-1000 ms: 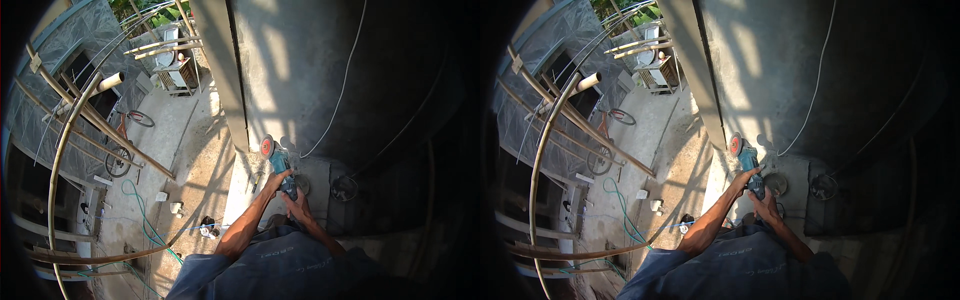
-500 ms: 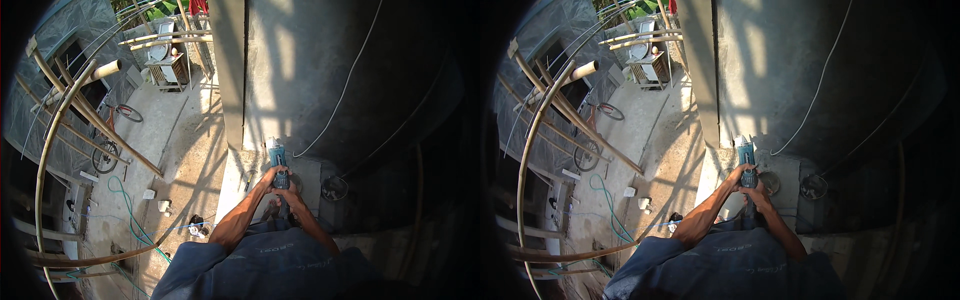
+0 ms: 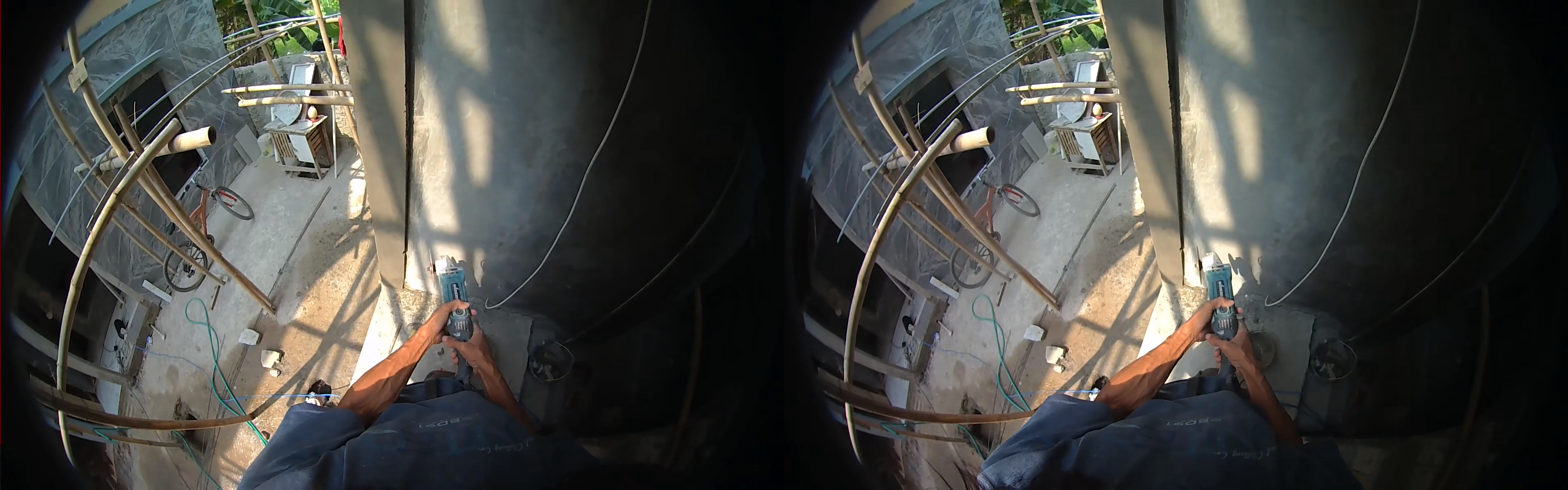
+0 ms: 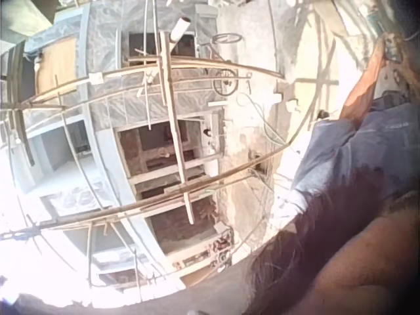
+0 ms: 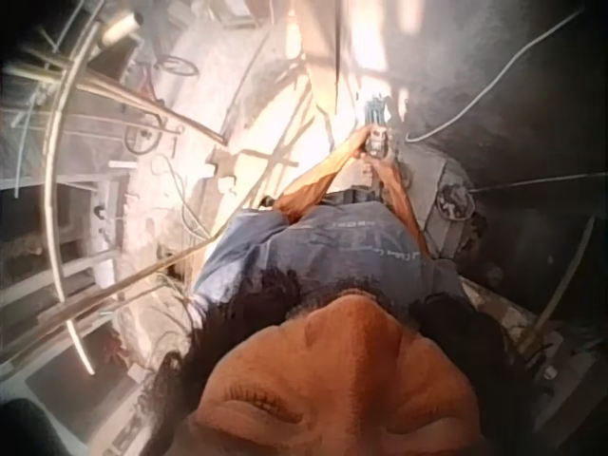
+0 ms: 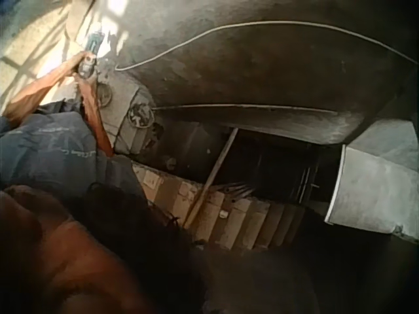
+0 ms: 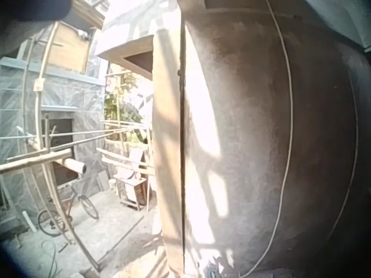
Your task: The person plugs an angle grinder into a power strip and uses it to cut a long vertical groove into a concrete wall.
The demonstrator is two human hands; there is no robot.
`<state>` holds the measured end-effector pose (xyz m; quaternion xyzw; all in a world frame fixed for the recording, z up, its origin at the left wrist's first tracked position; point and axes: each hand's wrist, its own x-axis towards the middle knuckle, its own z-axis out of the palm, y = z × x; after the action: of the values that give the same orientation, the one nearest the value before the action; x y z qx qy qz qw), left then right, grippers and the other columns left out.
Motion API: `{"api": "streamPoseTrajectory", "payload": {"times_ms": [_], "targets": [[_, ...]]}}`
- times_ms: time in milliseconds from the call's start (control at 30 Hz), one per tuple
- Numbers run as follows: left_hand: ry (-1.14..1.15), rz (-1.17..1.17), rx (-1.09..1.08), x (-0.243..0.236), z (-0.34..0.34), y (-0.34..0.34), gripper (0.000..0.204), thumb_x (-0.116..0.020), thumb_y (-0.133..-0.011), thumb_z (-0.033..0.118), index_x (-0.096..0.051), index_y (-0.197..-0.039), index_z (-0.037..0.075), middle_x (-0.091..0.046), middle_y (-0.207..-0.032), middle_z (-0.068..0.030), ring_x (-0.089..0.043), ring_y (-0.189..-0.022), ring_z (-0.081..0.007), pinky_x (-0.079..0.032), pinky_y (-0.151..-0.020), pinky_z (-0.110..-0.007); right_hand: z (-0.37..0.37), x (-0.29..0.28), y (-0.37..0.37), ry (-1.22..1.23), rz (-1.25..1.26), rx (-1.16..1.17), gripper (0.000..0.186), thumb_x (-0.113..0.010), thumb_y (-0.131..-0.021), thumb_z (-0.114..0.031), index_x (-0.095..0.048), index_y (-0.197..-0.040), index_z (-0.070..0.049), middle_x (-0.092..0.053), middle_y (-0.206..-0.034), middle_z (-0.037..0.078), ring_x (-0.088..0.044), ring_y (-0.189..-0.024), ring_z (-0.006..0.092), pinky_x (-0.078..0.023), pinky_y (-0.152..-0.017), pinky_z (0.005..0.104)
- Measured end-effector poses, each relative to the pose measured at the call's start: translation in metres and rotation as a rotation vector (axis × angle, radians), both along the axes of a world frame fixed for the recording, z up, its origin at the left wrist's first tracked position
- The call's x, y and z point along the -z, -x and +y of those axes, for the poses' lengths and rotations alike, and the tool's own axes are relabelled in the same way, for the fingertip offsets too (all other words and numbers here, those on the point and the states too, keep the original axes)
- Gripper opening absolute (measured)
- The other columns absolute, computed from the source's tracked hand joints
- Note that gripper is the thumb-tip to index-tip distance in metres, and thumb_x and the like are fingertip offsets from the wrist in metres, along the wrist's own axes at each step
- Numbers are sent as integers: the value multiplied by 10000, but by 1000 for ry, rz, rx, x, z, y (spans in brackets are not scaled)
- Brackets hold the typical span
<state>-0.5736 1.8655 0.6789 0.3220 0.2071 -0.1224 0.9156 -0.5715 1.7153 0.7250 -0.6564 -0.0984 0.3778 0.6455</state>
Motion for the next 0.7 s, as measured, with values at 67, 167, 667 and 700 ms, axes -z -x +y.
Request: {"api": "streamPoseTrajectory", "payload": {"times_ms": [67, 167, 667, 700], "targets": [[-15, -9, -1, 0, 1, -14, 335, -674, -908, 306, -613, -1081, 26, -689, -969, -80, -682, -764, -200, -596, -701, -368, -1, -1, -13, 1, -7, -7, 398, -794, -812, -78, -570, -1132, -3, -671, -813, 69, -595, -513, 131, -504, -417, 292], [-47, 10, -32, -10, -11, -36, 281, -661, -920, 301, -638, -1028, 42, -672, -914, -48, -655, -694, -155, -579, -611, -327, -12, 1, -38, -12, -5, -38, 404, -802, -825, -96, -574, -1144, 2, -686, -832, 73, -599, -510, 122, -500, -416, 280], [-135, -13, -192, 6, -55, -87, 310, -735, -842, 306, -707, -950, 17, -694, -911, -69, -646, -760, -170, -543, -735, -329, -48, -4, -96, 105, -117, -83, 436, -781, -864, -224, -536, -1128, 21, -603, -742, 63, -561, -464, 127, -465, -409, 294], [-104, 6, -206, 14, -61, -91, 310, -735, -842, 306, -707, -950, 17, -694, -911, -69, -646, -760, -170, -543, -735, -329, -54, -1, -97, 136, -102, -101, 436, -781, -864, -224, -536, -1128, 21, -603, -742, 63, -561, -464, 127, -465, -409, 294]]}}
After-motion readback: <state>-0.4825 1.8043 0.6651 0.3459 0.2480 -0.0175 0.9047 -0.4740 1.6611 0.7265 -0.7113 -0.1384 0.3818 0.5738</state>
